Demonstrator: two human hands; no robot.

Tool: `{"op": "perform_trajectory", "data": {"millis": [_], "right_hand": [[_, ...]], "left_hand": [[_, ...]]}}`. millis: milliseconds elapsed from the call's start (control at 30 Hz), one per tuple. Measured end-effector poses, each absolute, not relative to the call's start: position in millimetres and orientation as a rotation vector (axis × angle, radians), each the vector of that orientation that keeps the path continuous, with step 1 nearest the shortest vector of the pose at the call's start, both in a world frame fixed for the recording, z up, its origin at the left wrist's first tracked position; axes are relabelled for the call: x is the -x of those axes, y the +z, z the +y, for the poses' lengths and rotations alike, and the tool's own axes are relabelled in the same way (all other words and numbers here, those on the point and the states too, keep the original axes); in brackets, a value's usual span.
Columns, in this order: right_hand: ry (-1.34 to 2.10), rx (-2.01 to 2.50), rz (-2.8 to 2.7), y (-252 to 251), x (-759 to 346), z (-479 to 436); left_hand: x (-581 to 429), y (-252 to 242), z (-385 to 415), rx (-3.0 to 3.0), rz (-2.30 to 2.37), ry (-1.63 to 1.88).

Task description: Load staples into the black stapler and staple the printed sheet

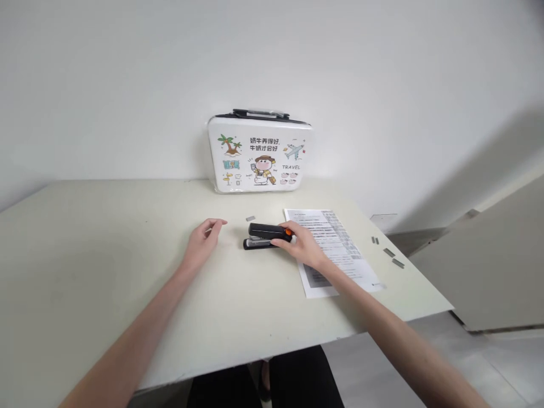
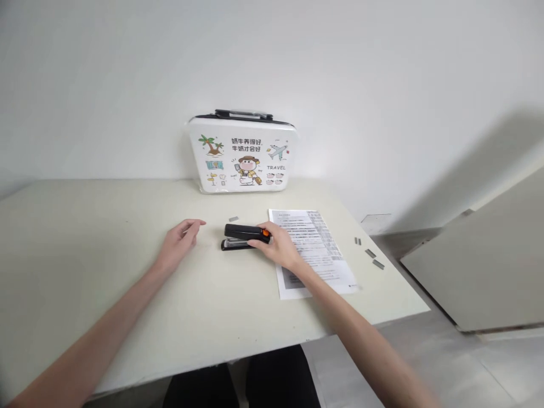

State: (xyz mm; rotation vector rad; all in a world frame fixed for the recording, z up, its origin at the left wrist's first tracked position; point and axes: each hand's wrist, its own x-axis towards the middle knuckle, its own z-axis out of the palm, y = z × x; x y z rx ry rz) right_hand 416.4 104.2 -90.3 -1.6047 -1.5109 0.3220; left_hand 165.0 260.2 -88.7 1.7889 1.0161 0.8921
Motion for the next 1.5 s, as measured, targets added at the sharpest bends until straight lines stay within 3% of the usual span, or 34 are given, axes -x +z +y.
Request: {"op": "perform_trajectory", "data": {"millis": [167,567,1500], "right_hand": [[0.393,1.539,-1.612,-100.8,-400.9,140.6],[0.361,1.564,-1.683,-107.6,-394.6,130.2],[0.449,1.623,-1.397,-112.7,-395.8,131.7]], "left_hand": [[-165.3,-91.5,263.0,-1.704,1.036,0.941],[-171.0,-87.6,256.4,-1.788,1.071,0.835],[-170.9,-88.4,253.2,-1.742,1.052,0.864]]}}
